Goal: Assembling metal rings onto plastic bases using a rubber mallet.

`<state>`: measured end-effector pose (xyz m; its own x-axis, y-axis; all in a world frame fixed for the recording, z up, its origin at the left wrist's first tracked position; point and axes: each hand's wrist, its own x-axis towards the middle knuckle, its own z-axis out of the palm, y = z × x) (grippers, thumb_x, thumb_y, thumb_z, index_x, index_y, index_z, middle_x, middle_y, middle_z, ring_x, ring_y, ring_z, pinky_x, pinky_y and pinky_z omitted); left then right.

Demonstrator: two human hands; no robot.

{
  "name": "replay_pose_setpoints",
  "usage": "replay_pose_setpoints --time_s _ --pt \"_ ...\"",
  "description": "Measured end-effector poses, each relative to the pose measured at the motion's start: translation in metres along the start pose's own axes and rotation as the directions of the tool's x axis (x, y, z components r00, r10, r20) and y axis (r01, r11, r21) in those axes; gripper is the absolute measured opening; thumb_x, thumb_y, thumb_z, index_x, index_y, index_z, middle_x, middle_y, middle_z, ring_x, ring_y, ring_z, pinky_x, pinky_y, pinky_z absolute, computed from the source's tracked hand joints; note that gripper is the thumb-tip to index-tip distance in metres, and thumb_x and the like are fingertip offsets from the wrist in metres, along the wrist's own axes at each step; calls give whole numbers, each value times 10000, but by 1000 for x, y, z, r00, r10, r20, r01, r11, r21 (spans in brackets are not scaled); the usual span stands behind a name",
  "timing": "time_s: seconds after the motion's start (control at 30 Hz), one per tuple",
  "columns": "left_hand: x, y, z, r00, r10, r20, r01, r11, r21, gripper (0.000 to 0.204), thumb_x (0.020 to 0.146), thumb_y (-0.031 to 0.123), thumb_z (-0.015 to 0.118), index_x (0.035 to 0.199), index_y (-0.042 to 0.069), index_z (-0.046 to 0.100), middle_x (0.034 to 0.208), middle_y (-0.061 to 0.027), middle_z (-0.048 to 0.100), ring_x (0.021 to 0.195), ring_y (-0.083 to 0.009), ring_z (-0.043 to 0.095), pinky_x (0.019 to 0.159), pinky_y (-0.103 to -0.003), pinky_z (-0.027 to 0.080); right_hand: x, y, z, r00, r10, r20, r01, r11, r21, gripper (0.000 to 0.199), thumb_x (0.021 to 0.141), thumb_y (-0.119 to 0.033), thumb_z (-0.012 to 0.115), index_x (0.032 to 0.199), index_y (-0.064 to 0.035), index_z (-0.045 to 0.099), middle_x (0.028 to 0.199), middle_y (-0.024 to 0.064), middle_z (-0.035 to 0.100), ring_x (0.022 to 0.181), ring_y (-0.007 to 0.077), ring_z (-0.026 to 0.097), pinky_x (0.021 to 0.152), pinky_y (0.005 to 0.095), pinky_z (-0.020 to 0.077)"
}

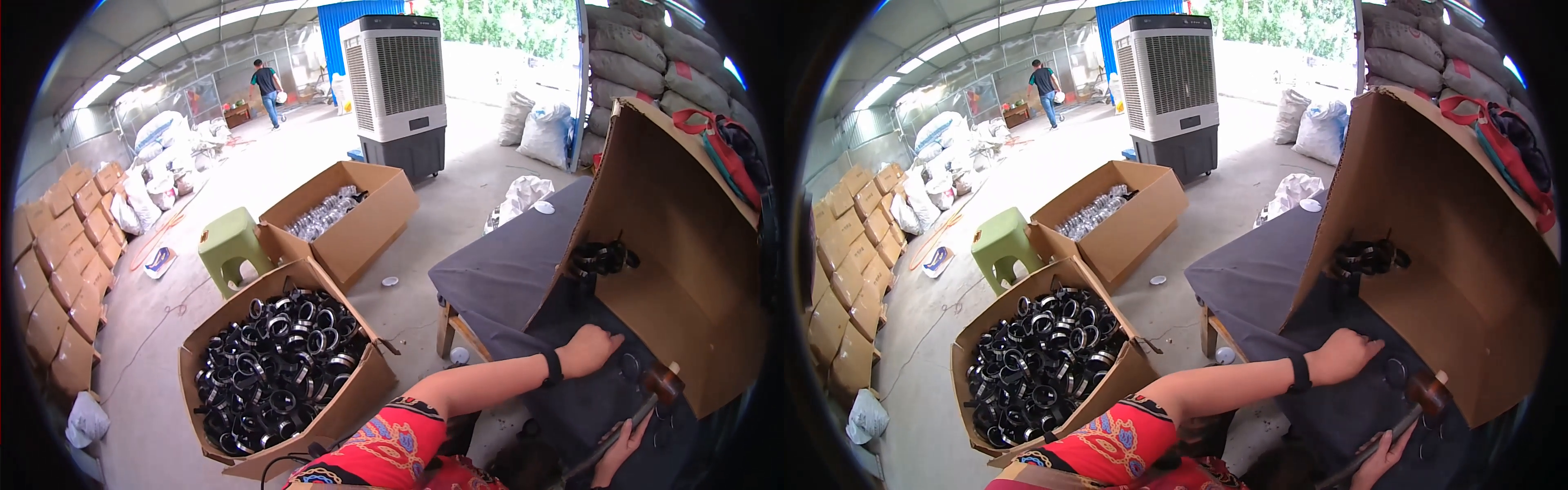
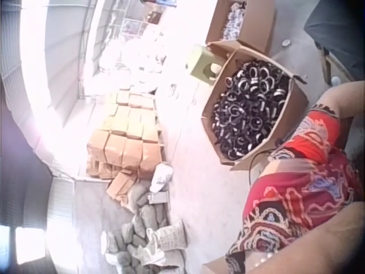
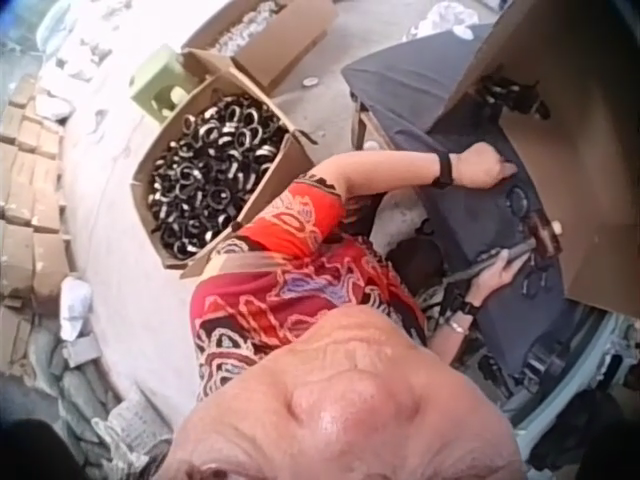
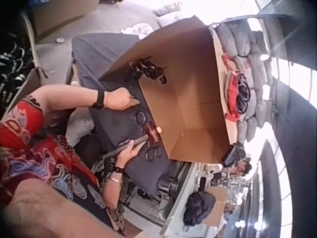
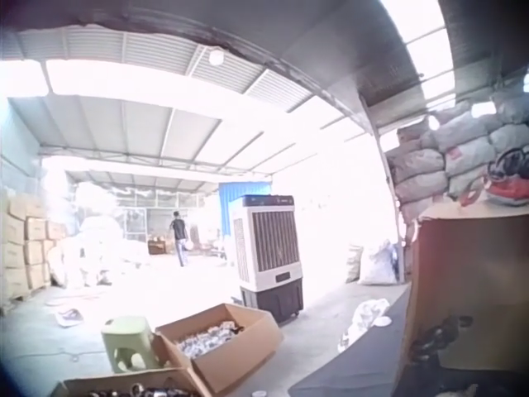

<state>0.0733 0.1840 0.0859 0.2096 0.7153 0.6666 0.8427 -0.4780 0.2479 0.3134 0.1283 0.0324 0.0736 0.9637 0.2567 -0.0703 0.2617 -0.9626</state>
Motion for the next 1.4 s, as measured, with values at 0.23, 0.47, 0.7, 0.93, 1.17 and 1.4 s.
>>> replay_pose_setpoints --time_s 0.23,0.47,0.7,0.93,1.17,1.4 --pt "-66 18 -34 642 -759 108 347 163 -924 396 955 102 489 1350 90 453 746 -56 642 575 -119 606 528 -255 474 -4 0 -1 999 30 -17 -31 999 -22 540 972 -142 461 1483 -153 287 689 8 488 485 67 456 426 212 394" --pt "-145 11 -42 561 -720 409 504 -95 -858 164 910 195 616 900 46 549 729 -42 629 612 -135 648 527 -241 474 -3 6 -13 995 73 -66 -76 996 -43 553 951 -148 499 1472 -139 314 743 -8 520 500 60 440 424 208 375" --pt "-204 4 -42 564 -706 428 601 -5 -800 156 949 184 513 939 35 555 696 -32 573 605 -129 604 560 -262 497 3 -18 21 982 180 63 -179 984 -19 606 915 -79 536 1470 -195 322 716 -27 483 542 62 461 454 224 424" --pt "-207 13 -6 682 -618 392 485 -19 -874 288 982 281 482 804 57 511 691 -14 504 652 -135 562 649 -273 470 -12 -50 22 964 118 236 -63 971 -229 647 914 -104 535 1495 -191 264 694 7 509 491 77 493 442 228 459" --pt "-217 25 21 706 -548 449 544 14 -839 461 988 425 447 714 57 495 675 -25 506 660 -138 528 646 -292 441 -29 -83 50 851 261 455 -91 927 -363 654 911 -109 552 1494 -217 274 789 -4 509 591 55 487 478 229 480" --pt "-199 13 15 706 -586 398 562 121 -818 424 991 360 464 751 29 578 706 -28 578 721 -122 549 733 -280 441 -16 -93 64 823 253 509 -12 903 -430 628 921 -115 551 1487 -205 293 919 10 543 617 52 477 486 227 483"
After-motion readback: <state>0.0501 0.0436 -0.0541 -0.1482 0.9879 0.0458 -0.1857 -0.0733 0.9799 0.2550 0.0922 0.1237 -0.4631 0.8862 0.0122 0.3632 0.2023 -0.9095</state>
